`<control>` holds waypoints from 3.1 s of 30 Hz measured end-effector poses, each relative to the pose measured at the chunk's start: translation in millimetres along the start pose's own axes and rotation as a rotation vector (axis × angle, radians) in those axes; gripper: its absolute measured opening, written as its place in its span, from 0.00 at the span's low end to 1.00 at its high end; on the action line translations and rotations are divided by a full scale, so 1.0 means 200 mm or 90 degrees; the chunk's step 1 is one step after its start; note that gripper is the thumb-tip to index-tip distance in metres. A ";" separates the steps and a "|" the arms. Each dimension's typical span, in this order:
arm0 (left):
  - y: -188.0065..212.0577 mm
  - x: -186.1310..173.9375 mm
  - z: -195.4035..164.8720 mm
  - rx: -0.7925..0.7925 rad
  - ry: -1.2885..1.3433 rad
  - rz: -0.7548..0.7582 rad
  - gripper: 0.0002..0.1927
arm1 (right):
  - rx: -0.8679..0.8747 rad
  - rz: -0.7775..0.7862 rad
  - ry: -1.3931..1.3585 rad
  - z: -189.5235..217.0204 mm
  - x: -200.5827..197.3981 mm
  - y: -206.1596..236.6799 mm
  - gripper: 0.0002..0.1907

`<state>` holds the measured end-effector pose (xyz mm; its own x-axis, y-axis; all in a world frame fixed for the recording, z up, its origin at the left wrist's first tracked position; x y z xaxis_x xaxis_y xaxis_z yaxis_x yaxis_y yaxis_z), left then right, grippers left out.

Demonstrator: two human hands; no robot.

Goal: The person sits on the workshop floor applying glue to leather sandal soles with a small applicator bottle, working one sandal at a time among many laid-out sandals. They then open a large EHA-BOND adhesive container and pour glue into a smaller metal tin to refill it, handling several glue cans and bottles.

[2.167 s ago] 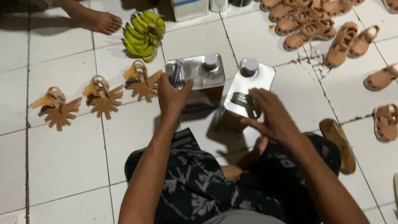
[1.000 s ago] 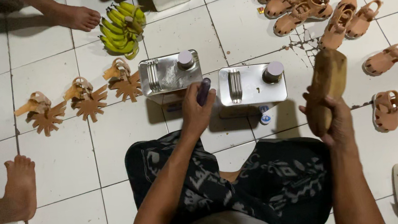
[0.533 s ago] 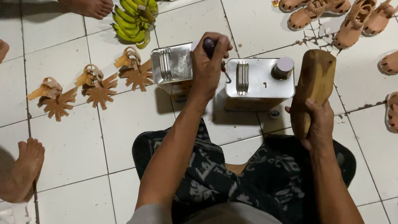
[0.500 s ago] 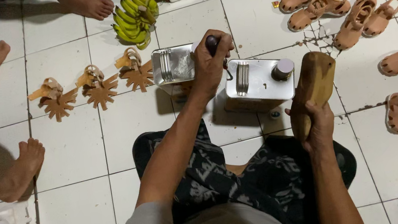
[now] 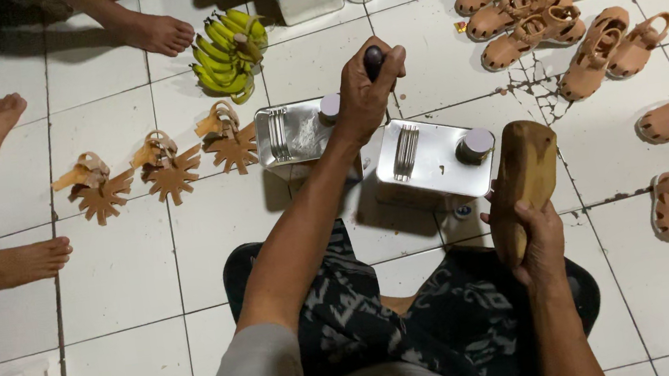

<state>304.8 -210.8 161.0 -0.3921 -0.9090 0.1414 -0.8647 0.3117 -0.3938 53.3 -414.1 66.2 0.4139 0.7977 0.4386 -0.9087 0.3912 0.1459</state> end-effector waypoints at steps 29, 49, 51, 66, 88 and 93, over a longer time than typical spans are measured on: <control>0.05 0.10 0.21 0.033 0.027 0.021 0.17 | -0.278 0.191 0.831 0.99 1.00 -0.04 0.40; 0.13 0.04 0.22 -0.150 -0.107 -0.007 0.25 | -0.355 0.024 0.658 0.26 0.43 0.03 0.36; 0.18 0.03 0.21 -0.169 -0.057 -0.042 0.26 | -0.407 0.040 0.662 0.20 0.44 0.04 0.40; 0.19 0.00 -0.05 -0.078 0.022 -0.058 0.24 | -0.382 0.061 0.703 0.09 0.42 0.02 0.40; 0.20 0.03 0.07 -0.127 -0.132 0.015 0.24 | -0.254 0.079 0.617 0.30 0.36 -0.02 0.36; 0.20 0.04 0.10 -0.118 -0.162 0.006 0.23 | -0.372 0.135 0.513 0.88 0.45 0.09 0.29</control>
<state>274.0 -210.8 128.9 -0.3297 -0.9384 -0.1034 -0.9129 0.3449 -0.2183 65.2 -415.7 264.7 0.3573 0.8640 -0.3548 -0.8878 0.1962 -0.4163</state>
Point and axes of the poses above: each hand's wrist, its own y-axis away from the middle knuckle, its own x-axis out of the palm, z = x × y, the point moved 7 cm from there along -y, towards the middle knuckle, and after that the axes turned 2 degrees about -x, right-handed, at the moved point
